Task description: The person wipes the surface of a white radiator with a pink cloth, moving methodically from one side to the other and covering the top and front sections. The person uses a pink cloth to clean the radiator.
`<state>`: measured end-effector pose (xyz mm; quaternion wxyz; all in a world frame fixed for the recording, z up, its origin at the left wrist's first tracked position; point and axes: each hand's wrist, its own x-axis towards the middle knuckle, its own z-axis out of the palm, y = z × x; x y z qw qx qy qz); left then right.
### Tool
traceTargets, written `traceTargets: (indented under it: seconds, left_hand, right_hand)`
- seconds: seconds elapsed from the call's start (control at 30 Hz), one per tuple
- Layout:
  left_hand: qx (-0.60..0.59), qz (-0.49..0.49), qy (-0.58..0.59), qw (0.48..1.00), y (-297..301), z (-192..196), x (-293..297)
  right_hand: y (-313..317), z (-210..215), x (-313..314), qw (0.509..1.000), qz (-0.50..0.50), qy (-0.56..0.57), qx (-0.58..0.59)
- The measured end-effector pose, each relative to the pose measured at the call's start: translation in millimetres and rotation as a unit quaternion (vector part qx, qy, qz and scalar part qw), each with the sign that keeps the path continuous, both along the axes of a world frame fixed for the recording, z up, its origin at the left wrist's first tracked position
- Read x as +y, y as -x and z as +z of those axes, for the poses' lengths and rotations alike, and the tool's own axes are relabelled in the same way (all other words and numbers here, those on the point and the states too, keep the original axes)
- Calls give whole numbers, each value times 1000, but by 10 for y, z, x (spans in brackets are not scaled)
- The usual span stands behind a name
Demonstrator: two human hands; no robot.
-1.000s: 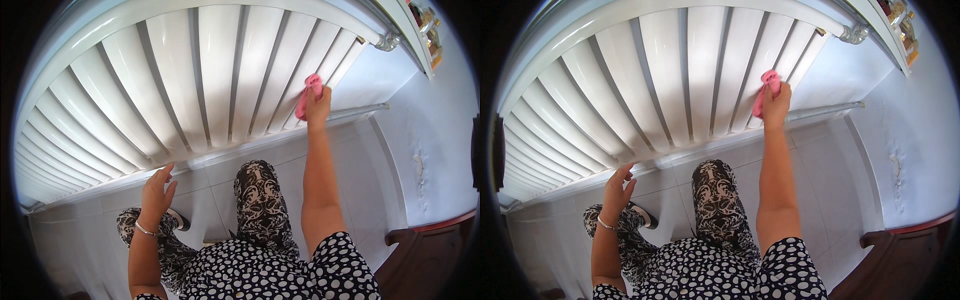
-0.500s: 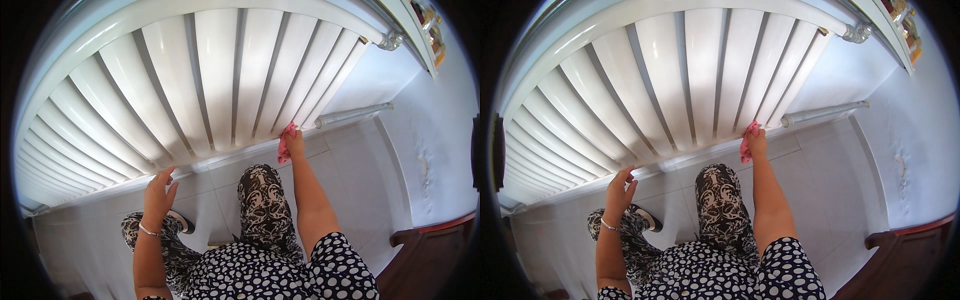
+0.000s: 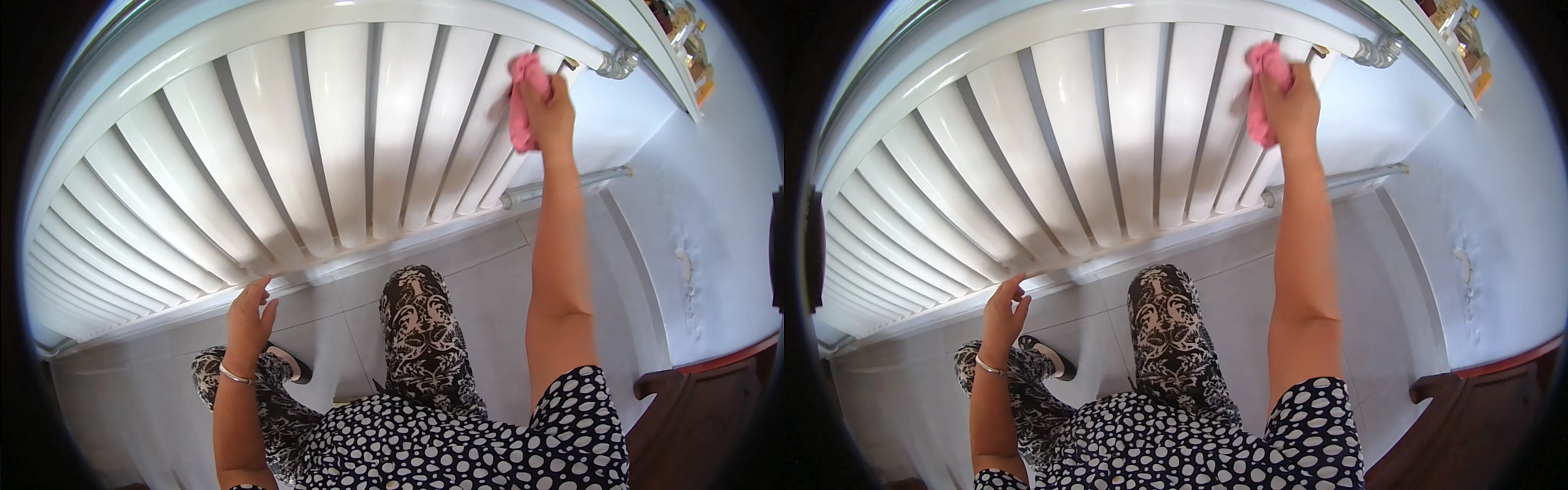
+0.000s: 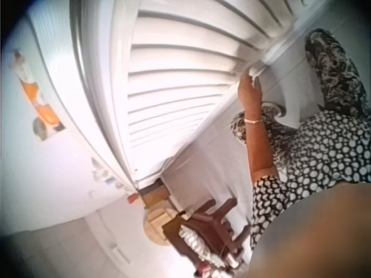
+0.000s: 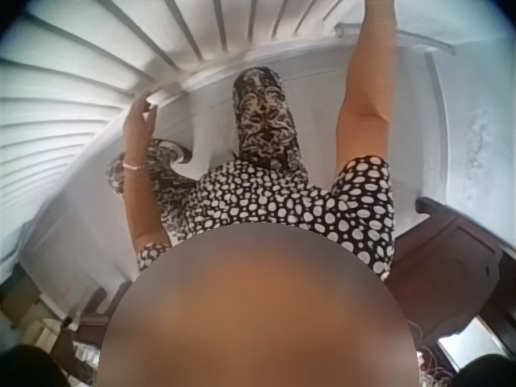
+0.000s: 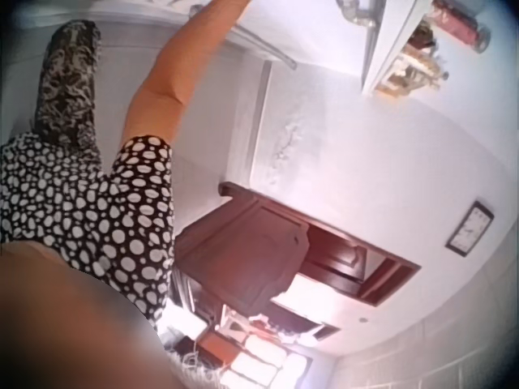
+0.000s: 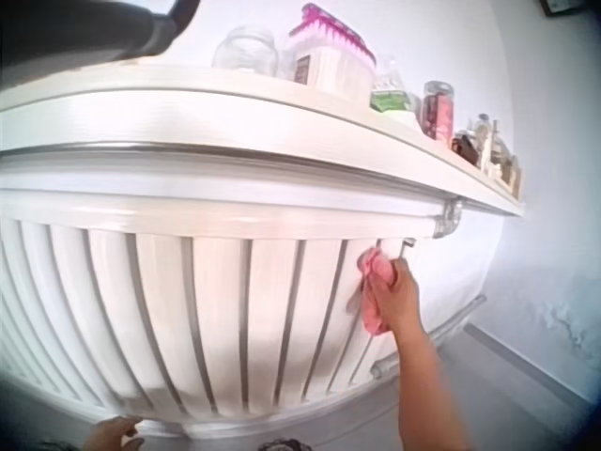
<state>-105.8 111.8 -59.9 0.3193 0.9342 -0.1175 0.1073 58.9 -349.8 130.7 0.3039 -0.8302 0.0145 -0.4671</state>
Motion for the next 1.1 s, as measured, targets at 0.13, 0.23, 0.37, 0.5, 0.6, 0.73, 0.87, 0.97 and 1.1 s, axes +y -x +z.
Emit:
traceTargets:
  seconds: [0.13, 0.23, 0.37, 0.5, 0.6, 0.73, 0.87, 0.97, 1.1]
  left_hand:
    - [-14, 5, -14, 1000, 8, 0, 39]
    - [-7, 6, -16, 1000, 8, 18, 48]
    - [5, 8, -15, 1000, 24, 48, 26]
    - [7, 10, -19, 1000, 25, 56, 43]
    - [14, 13, -17, 1000, 2, 56, 39]
    - [20, 15, -24, 999, -22, 77, 40]
    - [21, 12, -24, 999, -36, 54, 26]
    - [19, 11, -22, 1000, -36, 13, 47]
    - [0, 11, -14, 1000, -3, -7, 67]
  right_hand:
    - [-116, 157, -6, 998, 9, -12, -54]
    - [-98, -261, -10, 998, 2, -38, -43]
    - [-13, -1001, 4, 997, -5, -71, 16]
    - [107, -1670, 83, 988, -29, -108, 108]
    - [209, -2091, 111, 971, -45, -141, 190]
    - [247, -2602, 140, 946, -51, -180, 264]
    - [222, -3163, -20, 926, -60, -169, 332]
    - [191, -3237, -212, 927, -15, -201, 316]
    - [108, -2375, -362, 954, -20, -207, 214]
